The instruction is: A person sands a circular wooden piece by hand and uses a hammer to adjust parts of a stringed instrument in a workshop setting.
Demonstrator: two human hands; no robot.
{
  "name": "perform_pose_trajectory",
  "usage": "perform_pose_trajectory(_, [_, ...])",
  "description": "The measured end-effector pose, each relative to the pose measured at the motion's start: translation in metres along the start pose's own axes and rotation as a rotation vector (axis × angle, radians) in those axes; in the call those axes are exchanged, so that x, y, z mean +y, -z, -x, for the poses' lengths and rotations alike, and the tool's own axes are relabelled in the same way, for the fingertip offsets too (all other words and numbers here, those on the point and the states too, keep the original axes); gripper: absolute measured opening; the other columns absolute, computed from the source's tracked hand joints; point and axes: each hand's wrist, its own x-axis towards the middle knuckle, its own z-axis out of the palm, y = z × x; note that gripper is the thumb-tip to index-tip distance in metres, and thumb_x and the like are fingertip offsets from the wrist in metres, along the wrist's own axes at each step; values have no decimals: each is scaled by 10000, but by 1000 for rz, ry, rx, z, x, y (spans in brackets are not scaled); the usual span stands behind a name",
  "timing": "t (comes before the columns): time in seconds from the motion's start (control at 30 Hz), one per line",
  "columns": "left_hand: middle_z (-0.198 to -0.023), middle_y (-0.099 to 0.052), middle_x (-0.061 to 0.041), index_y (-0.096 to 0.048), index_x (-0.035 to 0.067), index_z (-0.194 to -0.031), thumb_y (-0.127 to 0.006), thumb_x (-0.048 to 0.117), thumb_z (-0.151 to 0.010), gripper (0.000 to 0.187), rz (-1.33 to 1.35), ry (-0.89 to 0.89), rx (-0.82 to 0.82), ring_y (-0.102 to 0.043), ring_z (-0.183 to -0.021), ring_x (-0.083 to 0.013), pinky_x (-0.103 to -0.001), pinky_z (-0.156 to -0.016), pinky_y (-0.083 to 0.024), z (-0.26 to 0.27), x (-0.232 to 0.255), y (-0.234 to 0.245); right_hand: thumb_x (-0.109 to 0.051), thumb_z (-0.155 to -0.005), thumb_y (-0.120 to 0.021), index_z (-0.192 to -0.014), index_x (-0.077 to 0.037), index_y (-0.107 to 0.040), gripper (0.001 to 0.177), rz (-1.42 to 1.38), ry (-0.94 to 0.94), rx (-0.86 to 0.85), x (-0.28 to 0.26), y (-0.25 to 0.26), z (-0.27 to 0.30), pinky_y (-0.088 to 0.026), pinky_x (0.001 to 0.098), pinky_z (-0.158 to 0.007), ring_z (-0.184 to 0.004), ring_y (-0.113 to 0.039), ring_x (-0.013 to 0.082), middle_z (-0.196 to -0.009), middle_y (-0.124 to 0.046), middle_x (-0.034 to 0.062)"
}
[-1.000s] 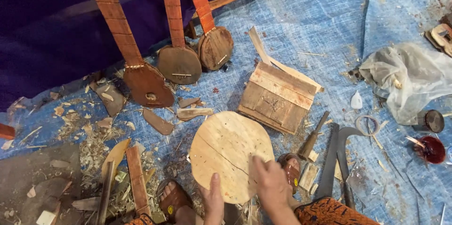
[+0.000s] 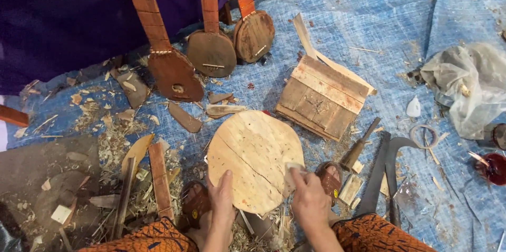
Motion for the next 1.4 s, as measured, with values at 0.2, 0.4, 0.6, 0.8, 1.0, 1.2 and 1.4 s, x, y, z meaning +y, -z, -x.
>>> perform_pose_trajectory(0.2, [-1427, -579, -237, -346, 100, -1553, -567, 210, -933, 667, 35, -68, -53, -622, -1251, -345, -442, -1041, -535, -8, -11, 2, 6, -847, -631, -1151, -246, -628, 395, -64, 341, -102, -25, -32, 56, -518, 298, -567, -677, -490, 159, -924, -524, 23])
perform_pose_trajectory(0.4, [-1509, -497, -170, -273, 185, -1605, -610, 233, -896, 787, -29, -126, -61, -546, -1342, -317, -461, -1109, -482, -8, -11, 6, -174, -951, -543, -1375, -164, -437, 437, 91, -86, -651, -36, 13, 8, -596, 320, -712, -767, -645, 202, -877, -609, 47])
perform_pose_trajectory(0.6, [-1428, -557, -171, -260, 189, -1603, -635, 183, -847, 843, -55, 1, -122, -630, -1223, -313, -452, -988, -584, 15, -8, 8, -310, -864, -675, -1370, -143, -558, 545, 110, 167, -126, -26, -17, 41, -479, 368, -703, -818, -567, 240, -972, -589, 66])
perform_pose_trajectory(0.8, [-1192, -722, -131, -328, 107, -1499, -686, 189, -799, 791, -409, 34, -263, -758, -970, -259, -359, -805, -638, 41, -54, 15, -208, -867, -612, -1386, -182, -592, 521, 123, 186, -140, -19, -24, 44, -439, 340, -697, -789, -522, 204, -949, -573, 31])
perform_pose_trajectory(1.0, [-1260, -712, -113, -254, 176, -1562, -640, 258, -891, 778, -413, -16, -360, -743, -1077, -260, -384, -889, -604, 30, -88, 23, -104, -907, -546, -1367, -208, -592, 474, 114, 285, -133, -6, -46, 57, -432, 288, -601, -694, -450, 157, -808, -469, -4])
perform_pose_trajectory(1.2, [-1141, -759, -94, -442, 121, -1467, -630, 319, -908, 622, -420, -105, -364, -751, -975, -224, -353, -835, -598, 29, -91, 25, -56, -867, -585, -1332, -223, -630, 497, 105, 295, -94, -7, -57, 65, -450, 292, -599, -689, -463, 165, -798, -484, -1])
perform_pose_trajectory(1.4, [-1262, -668, -160, -378, 82, -1505, -617, 300, -887, 697, -216, -72, -303, -683, -1097, -281, -423, -926, -544, 16, -94, 28, -83, -868, -567, -1241, -229, -711, 425, -114, 184, -217, -4, -33, 64, -525, 305, -545, -595, -571, 179, -823, -618, 32])
